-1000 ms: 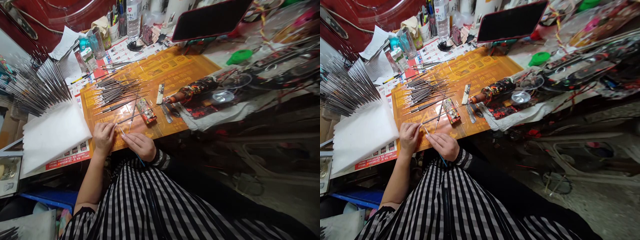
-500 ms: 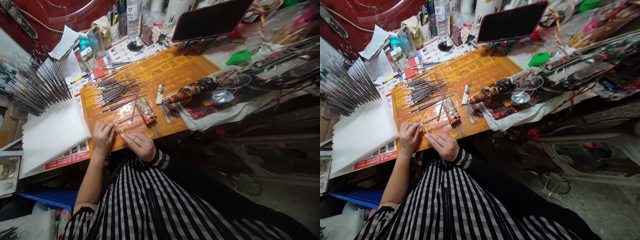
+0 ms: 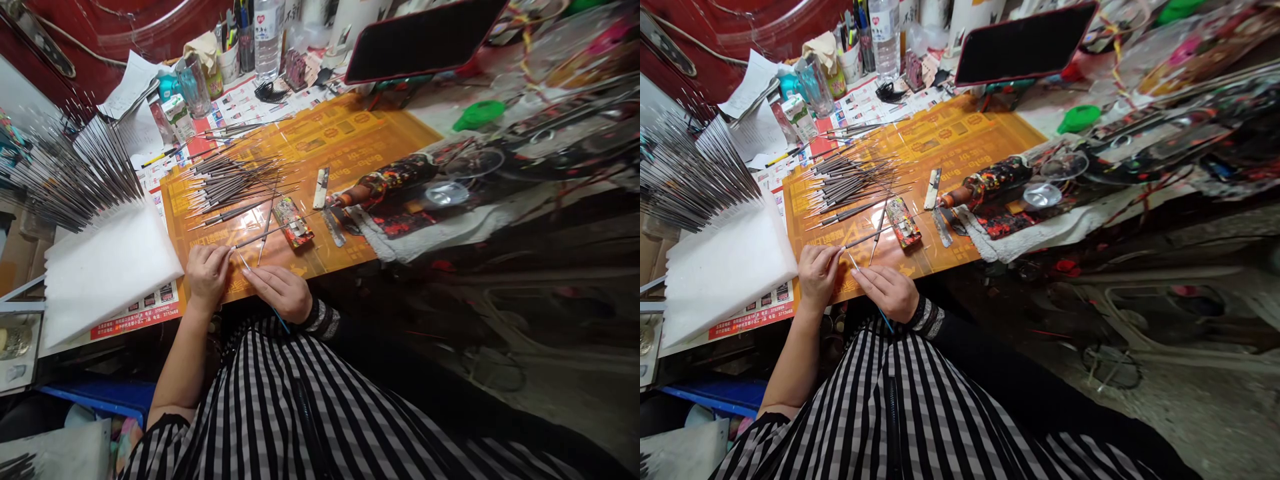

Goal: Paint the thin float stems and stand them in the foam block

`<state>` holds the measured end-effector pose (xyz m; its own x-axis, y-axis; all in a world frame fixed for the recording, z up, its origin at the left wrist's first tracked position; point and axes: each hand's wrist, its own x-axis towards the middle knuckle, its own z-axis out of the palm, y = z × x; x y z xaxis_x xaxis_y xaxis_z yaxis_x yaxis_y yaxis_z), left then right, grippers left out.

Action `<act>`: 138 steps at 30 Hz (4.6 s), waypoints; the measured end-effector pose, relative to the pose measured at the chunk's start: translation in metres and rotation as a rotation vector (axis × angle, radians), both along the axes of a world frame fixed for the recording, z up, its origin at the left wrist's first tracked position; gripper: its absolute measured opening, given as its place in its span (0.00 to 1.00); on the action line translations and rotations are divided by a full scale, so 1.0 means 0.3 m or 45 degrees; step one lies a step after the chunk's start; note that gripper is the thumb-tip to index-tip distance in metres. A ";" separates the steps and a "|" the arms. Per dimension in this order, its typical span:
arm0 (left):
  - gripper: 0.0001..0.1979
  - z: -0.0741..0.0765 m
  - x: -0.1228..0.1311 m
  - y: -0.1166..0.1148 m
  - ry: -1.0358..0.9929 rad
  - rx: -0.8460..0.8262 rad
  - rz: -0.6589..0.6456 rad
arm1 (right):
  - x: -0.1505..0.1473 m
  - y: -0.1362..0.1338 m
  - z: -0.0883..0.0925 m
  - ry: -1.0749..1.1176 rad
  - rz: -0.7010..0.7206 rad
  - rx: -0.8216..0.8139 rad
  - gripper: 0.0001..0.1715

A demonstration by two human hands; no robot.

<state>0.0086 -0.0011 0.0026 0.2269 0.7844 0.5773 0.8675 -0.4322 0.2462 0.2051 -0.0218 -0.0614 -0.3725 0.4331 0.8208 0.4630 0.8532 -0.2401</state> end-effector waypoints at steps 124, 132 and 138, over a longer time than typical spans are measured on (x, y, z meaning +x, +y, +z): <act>0.11 0.038 -0.051 0.080 0.171 0.231 -0.279 | 0.355 0.155 -0.019 0.189 -0.390 -0.015 0.25; 0.11 0.033 -0.056 0.078 0.153 0.215 -0.271 | 0.355 0.156 -0.008 0.196 -0.376 0.030 0.28; 0.10 0.032 -0.056 0.075 0.152 0.185 -0.261 | 0.341 0.143 0.008 0.260 -0.365 0.117 0.28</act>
<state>-0.0081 0.0214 0.0122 0.4453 0.6261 0.6401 0.7775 -0.6249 0.0703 0.3074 0.0212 -0.0588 -0.0711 0.4170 0.9061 0.6372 0.7179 -0.2804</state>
